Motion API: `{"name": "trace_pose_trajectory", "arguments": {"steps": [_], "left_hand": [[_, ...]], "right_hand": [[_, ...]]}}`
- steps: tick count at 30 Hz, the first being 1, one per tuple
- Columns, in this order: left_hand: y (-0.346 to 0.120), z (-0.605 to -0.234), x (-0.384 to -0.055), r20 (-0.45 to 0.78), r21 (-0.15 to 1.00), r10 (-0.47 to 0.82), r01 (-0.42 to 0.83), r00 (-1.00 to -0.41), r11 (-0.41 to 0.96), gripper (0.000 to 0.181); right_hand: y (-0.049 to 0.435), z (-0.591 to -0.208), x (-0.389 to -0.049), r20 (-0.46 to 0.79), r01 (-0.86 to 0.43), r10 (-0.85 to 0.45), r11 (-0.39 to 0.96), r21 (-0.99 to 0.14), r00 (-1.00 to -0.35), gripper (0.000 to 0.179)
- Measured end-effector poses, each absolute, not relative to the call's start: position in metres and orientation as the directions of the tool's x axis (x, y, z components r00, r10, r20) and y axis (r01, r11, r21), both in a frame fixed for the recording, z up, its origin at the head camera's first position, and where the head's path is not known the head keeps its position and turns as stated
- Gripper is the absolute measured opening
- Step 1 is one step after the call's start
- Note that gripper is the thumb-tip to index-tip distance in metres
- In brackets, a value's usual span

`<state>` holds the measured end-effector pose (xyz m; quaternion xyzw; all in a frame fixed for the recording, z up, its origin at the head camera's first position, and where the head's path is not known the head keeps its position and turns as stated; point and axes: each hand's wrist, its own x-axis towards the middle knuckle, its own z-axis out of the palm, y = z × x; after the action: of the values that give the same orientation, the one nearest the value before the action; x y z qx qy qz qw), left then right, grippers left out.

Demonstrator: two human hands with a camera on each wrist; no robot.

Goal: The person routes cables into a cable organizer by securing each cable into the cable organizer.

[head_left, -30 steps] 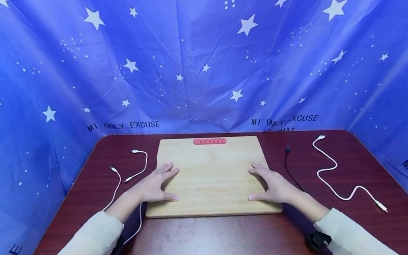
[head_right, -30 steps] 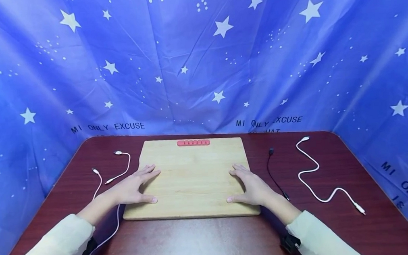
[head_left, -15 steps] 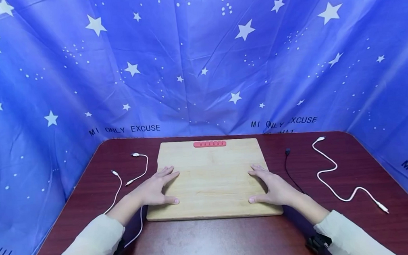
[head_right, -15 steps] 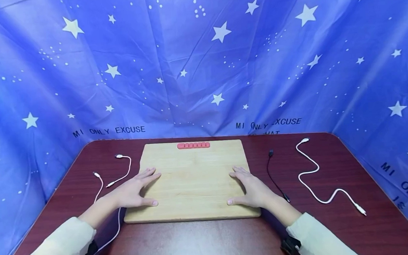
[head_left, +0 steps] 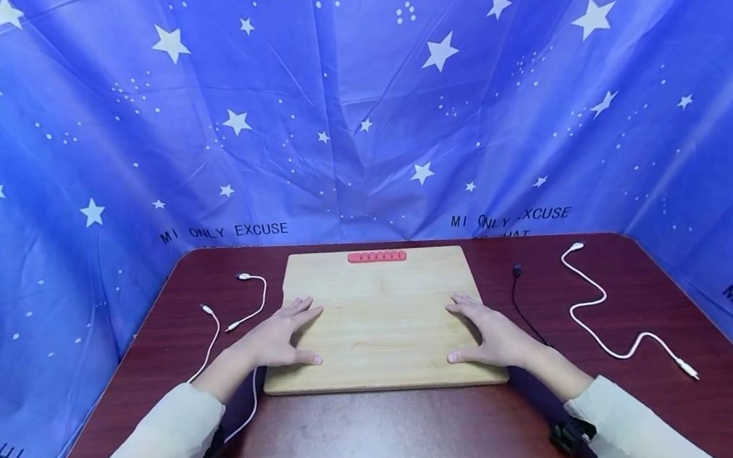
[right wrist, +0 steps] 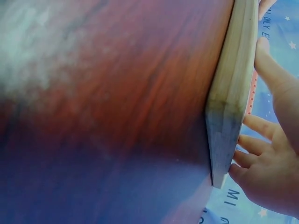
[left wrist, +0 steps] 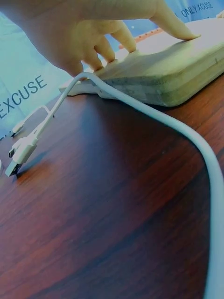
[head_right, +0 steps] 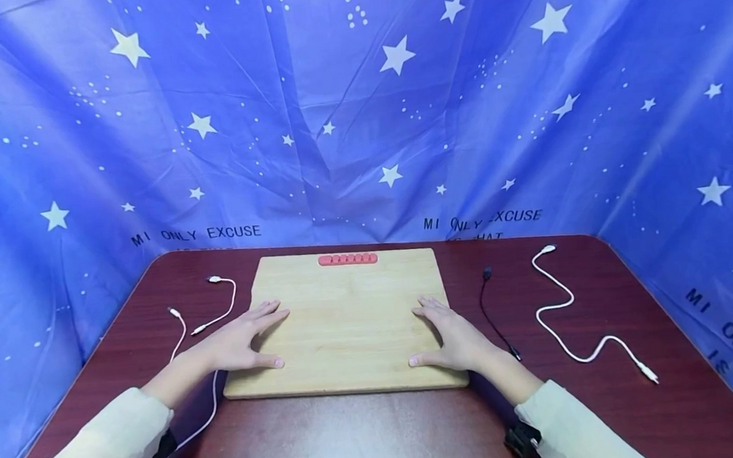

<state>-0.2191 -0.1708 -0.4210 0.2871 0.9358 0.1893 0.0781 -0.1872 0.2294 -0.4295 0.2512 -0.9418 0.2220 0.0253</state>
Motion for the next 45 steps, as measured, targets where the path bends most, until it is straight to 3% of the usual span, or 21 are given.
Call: {"name": "trace_pose_trajectory", "arguments": {"steps": [12, 19, 28, 35, 45], "left_hand": [[-0.173, -0.406, -0.220, -0.053, 0.413, 0.583, 0.514, -0.811, 0.752, 0.077], [-0.193, -0.390, -0.226, 0.089, 0.444, 0.490, 0.475, -0.867, 0.760, 0.054], [-0.223, -0.397, -0.216, 0.085, 0.572, 0.364, 0.344, -0.928, 0.744, 0.038], [-0.249, -0.405, -0.205, 0.050, 0.628, 0.359, 0.308, -0.932, 0.714, 0.033], [-0.271, -0.413, -0.191, 0.028, 0.617, 0.357, 0.297, -0.934, 0.729, 0.036]], "right_hand": [[0.225, -0.425, -0.184, 0.118, -0.485, -0.478, 0.793, -0.368, -0.870, 0.082], [0.218, -0.419, -0.188, 0.205, -0.528, -0.487, 0.769, -0.360, -0.849, 0.075], [0.206, -0.421, -0.182, 0.204, -0.542, -0.504, 0.744, -0.391, -0.839, 0.065], [0.199, -0.421, -0.176, 0.223, -0.557, -0.513, 0.724, -0.407, -0.829, 0.061], [0.188, -0.418, -0.174, 0.238, -0.571, -0.523, 0.692, -0.443, -0.819, 0.056]]}}
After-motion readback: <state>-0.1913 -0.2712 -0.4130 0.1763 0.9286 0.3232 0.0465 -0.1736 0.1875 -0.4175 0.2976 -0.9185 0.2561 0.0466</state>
